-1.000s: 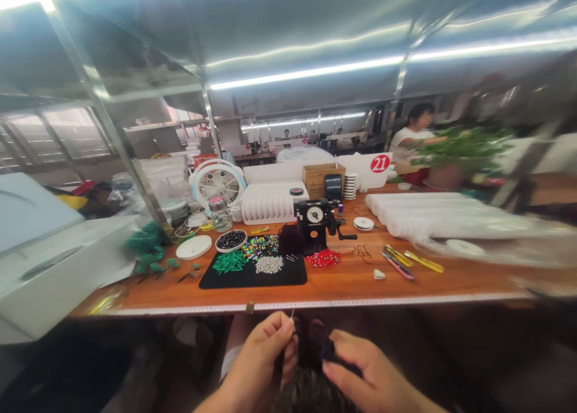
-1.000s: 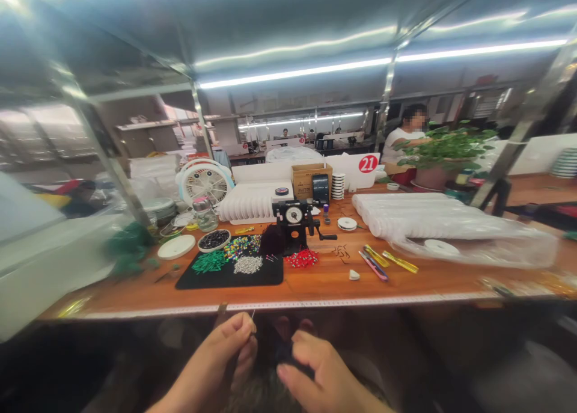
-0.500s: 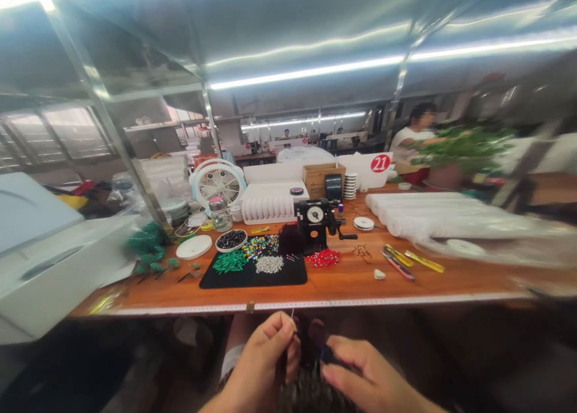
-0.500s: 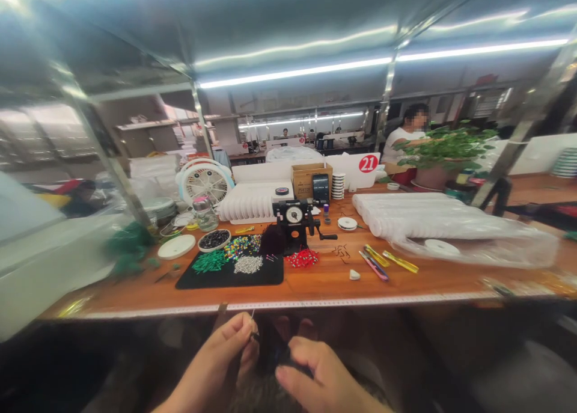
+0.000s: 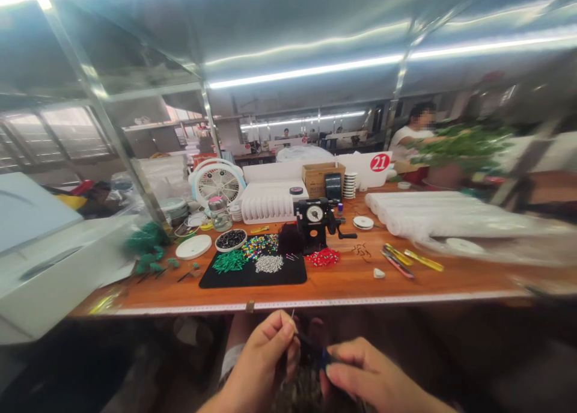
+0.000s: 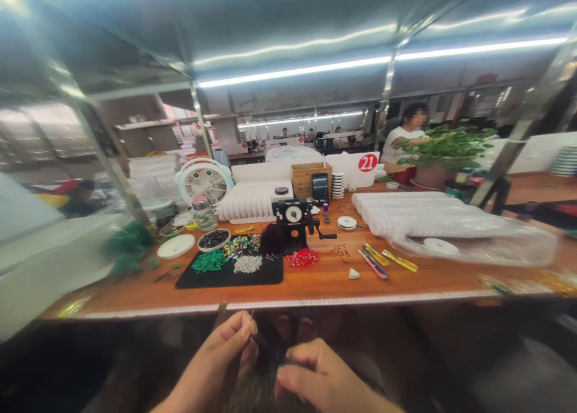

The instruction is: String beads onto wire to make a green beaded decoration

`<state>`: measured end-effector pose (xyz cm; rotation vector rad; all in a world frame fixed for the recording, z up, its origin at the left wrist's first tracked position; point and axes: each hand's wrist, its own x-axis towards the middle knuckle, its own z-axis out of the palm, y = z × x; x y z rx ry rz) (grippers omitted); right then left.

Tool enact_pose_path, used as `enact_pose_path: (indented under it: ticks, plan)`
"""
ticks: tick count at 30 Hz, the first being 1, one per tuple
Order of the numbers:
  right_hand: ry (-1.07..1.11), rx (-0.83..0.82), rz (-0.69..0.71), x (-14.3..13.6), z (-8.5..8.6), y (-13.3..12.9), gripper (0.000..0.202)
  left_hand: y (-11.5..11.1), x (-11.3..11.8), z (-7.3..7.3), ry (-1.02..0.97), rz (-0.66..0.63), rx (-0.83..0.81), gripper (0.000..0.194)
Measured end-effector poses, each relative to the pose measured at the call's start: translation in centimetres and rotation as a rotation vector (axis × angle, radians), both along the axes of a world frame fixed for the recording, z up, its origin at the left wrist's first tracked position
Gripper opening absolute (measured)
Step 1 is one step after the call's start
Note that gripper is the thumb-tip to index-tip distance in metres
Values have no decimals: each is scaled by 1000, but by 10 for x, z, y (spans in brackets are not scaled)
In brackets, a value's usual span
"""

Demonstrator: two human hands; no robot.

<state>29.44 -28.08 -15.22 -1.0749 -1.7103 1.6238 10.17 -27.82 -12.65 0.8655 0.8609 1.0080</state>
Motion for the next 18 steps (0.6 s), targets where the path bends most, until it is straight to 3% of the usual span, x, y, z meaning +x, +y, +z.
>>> enact_pose_path:
  ticks: [7,13,18]
  plan:
    - [23,47,75,1,2,1,31,0,-5,2,222,7,152,38]
    - [-3,296,144,4,-1,-1,34,-5,-12,14,557,-8,442,38]
    - [-18,528,152,4,-3,-1,37,-9,-14,19,655,-5,483,35]
